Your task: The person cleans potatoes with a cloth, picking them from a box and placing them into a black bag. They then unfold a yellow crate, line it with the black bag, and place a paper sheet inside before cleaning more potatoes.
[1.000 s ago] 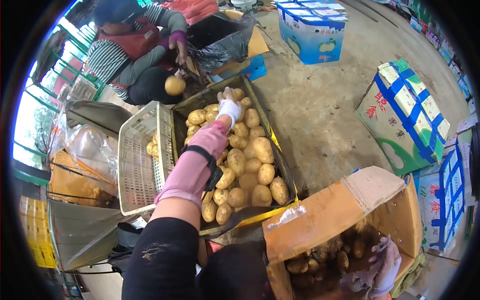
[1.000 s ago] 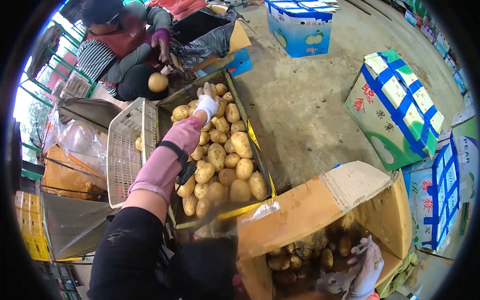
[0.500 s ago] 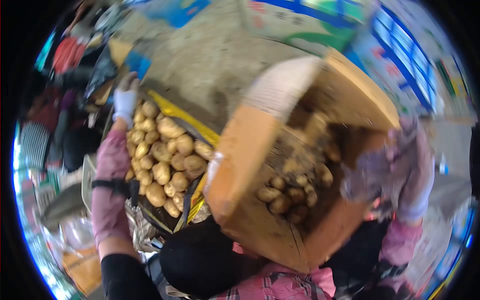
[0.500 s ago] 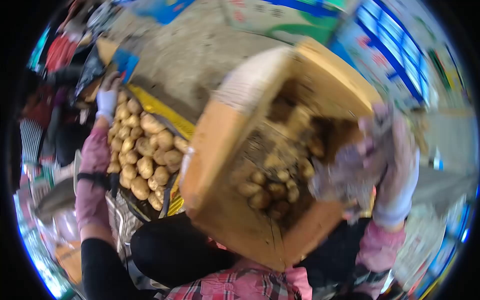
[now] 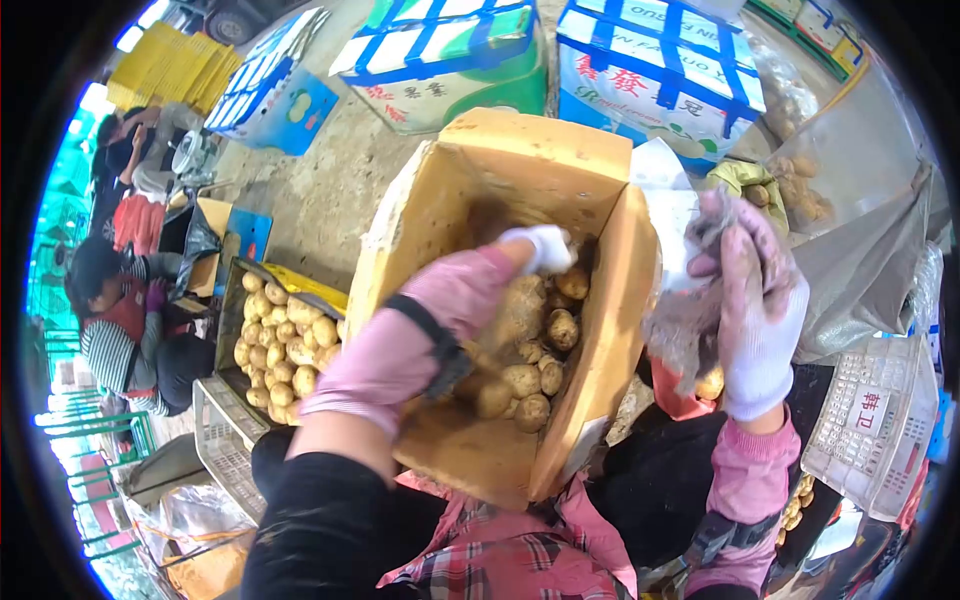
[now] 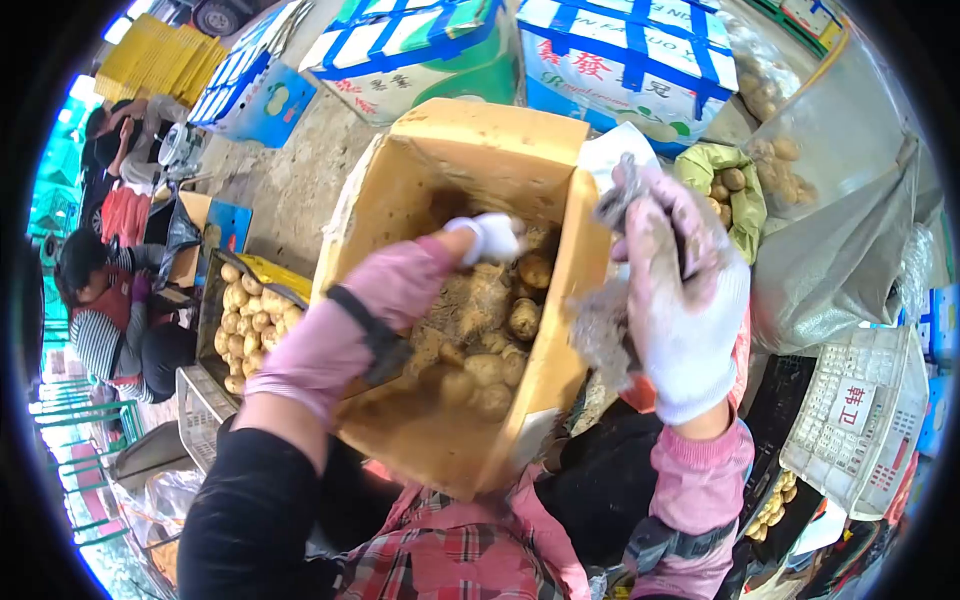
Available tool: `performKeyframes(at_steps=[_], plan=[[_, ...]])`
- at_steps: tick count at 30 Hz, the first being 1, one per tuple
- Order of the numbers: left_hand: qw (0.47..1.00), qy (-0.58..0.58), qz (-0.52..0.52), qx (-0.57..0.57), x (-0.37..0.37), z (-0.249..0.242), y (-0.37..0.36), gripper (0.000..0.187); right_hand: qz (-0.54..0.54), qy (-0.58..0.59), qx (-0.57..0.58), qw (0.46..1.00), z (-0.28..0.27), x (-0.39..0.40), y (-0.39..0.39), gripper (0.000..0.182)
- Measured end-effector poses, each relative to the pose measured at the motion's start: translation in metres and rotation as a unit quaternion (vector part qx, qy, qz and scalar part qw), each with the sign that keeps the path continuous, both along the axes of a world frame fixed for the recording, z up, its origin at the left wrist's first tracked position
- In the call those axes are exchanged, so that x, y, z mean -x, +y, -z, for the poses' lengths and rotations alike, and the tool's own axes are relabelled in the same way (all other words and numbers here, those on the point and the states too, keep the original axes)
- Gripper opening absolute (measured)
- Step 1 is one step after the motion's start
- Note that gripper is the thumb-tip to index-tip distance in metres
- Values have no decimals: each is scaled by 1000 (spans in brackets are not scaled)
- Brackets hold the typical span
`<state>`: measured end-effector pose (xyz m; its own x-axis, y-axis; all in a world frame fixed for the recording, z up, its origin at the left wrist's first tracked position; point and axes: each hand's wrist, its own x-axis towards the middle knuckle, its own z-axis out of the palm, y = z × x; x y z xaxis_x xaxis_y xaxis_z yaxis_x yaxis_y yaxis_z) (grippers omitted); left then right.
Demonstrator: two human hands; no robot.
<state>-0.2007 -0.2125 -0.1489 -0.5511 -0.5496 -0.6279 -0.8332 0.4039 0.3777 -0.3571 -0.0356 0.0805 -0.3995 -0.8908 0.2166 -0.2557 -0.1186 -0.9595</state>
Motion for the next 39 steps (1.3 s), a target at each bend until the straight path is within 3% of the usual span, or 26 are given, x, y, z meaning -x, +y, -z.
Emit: performKeyframes(at_steps=[2,4,5,6,8,11,12,13,14,15,16,18,21,23,25,26,27,28,29,30,32,34,36,38,39], plan=[[996,-77,34,-26,24,31,25,51,-12,50,-29,998,-6,12,15,27],[996,-72,4,43,34,100,50,53,10,109,-29,994,4,24,23,27],[997,-76,20,-21,39,135,49,55,-7,141,-26,990,6,30,26,31],[989,12,-127,80,37,149,66,59,-23,172,-23,984,5,34,29,35],[986,17,-145,79,33,136,67,61,-41,181,-11,983,9,38,28,38],[937,132,-324,-22,20,135,50,60,-40,148,-28,988,6,34,23,40],[872,239,-417,-96,9,117,48,53,-45,83,-35,995,1,32,19,41],[786,319,-472,-240,-5,101,40,49,-51,17,-41,998,-5,28,12,42],[671,392,-508,-371,-23,89,34,45,-59,-50,-48,996,-10,22,5,43],[635,432,-495,-406,-37,45,36,44,-15,-56,-73,996,-17,13,-1,44],[597,472,-479,-437,-50,0,40,43,-23,-99,-25,995,-12,8,-9,42],[601,507,-450,-423,-77,-66,56,47,-109,-79,13,991,-10,7,-17,43],[483,612,-448,-438,-107,-147,100,61,-109,-221,48,968,-11,-29,-24,43],[508,649,-447,-347,-127,-184,132,67,-139,-299,73,941,-14,-58,-24,41],[488,678,-469,-287,-143,-200,164,65,-181,-322,94,924,-24,-100,-17,41],[467,690,-496,-245,-144,-202,179,64,-248,-164,110,948,-24,-115,-11,40],[445,699,-521,-206,-144,-203,190,62,-263,115,171,943,-18,-130,-3,38],[433,716,-512,-194,-148,-203,199,56,-240,303,227,894,-10,-146,8,37],[423,730,-503,-185,-153,-201,207,50,-232,341,229,882,-4,-162,15,35],[412,745,-494,-178,-157,-200,216,44,-239,298,197,903,1,-174,18,34],[611,690,-387,28,-178,-209,234,51,-269,95,86,955,12,-189,8,25],[516,661,-495,-229,-187,-218,240,59,-233,-2,8,972,40,-181,-20,27],[450,719,-441,-295,-190,-214,234,60,-265,-230,-75,933,42,-164,-24,32],[393,758,-358,-379,-207,-210,227,61,-245,-208,-110,941,51,-154,-32,37],[315,739,-441,-399,-208,-221,231,66,-286,-215,-107,928,33,-156,-26,39]])
